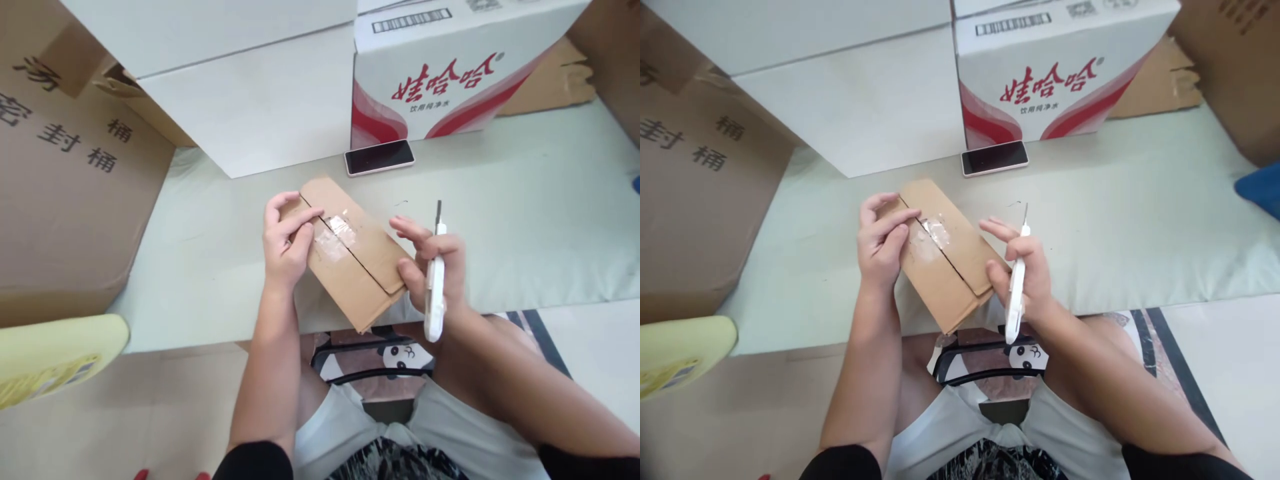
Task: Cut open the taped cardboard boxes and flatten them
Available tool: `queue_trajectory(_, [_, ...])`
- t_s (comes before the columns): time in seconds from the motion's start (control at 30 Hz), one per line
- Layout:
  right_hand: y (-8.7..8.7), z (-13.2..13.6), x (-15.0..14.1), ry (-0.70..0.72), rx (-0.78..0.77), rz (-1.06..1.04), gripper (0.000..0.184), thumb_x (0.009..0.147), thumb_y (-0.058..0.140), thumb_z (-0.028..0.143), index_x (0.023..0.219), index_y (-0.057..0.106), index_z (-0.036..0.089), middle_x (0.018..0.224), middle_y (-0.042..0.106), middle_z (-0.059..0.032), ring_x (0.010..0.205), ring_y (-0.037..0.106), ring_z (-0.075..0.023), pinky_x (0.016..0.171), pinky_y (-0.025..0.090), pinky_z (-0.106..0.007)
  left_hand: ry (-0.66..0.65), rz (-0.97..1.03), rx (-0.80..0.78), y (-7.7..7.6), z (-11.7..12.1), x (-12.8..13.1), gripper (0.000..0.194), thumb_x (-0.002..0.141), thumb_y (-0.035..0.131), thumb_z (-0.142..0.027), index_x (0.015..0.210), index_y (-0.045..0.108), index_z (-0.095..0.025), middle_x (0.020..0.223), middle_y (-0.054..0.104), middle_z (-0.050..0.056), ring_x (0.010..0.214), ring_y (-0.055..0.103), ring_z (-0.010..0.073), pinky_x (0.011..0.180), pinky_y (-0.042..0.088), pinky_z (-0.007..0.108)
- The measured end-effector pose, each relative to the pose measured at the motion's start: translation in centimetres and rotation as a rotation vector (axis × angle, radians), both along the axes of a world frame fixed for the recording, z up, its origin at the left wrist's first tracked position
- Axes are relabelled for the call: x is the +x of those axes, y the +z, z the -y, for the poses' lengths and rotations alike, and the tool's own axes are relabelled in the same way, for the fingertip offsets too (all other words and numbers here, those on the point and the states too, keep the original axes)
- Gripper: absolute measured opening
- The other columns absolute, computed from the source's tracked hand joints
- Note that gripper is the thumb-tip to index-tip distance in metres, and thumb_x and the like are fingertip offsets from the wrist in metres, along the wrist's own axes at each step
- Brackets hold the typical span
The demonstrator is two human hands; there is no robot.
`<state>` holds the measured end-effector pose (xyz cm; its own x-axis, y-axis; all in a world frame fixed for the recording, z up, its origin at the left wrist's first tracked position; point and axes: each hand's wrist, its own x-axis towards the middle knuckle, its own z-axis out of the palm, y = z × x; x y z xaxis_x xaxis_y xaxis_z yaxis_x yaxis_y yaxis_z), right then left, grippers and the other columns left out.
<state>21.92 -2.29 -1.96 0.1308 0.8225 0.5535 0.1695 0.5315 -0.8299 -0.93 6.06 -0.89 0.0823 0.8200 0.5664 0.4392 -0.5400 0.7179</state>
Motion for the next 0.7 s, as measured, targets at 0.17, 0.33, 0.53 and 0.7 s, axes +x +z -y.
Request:
queue_trajectory(0.17, [-2.2,0.2,-0.2,-0.011,-0.233,-0.191,0.033,0.098,0.054,0.059,0.102,0.039,0.031,0.129,0.075,-0.0101,0.120,0.071,-0.0289,0.102,0.052,-0.054,0.073,0.103,-0.018,-0.5,-0.2,1.2,0.025,0.092,0.060,-0.027,0.097,0.085,-0.029,0.125,0.060,0.006,0.124,0.060,0.0249,0.116,0.047,0.046])
queue_trajectory(0.33, [-3.0,-0.7,0.6,0.091,-0.317,-0.245,0.044,0.095,0.049,0.073,0.099,0.040,0.030,0.126,0.077,-0.0096,0.127,0.068,-0.0316,0.110,0.047,-0.058,0.078,0.132,-0.033,-0.1,0.1,0.9,0.029,0.085,0.060,-0.018,0.095,0.086,-0.030,0.123,0.060,0.005,0.123,0.060,0.0243,0.119,0.045,0.046])
queue_trajectory(0.53, [-2.3,-1.7,0.6,0.184,-0.308,-0.311,0.030,0.099,0.051,0.059,0.099,0.044,0.030,0.117,0.079,-0.0065,0.132,0.067,-0.0270,0.117,0.043,-0.054,0.087,0.079,-0.148,1.2,-0.5,-1.1,0.031,0.081,0.061,-0.017,0.094,0.086,-0.029,0.123,0.063,0.005,0.123,0.060,0.0265,0.118,0.046,0.047])
queue_trajectory(0.7, [-2.3,-2.5,1.3,0.033,-0.703,-0.240,0.033,0.083,0.067,0.046,0.092,0.040,0.028,0.118,0.074,-0.0090,0.130,0.067,-0.0304,0.104,0.049,-0.050,0.107,0.081,-0.178,1.5,-1.1,-0.8,0.032,0.075,0.059,-0.017,0.088,0.086,-0.029,0.120,0.064,0.005,0.122,0.060,0.0256,0.116,0.046,0.045])
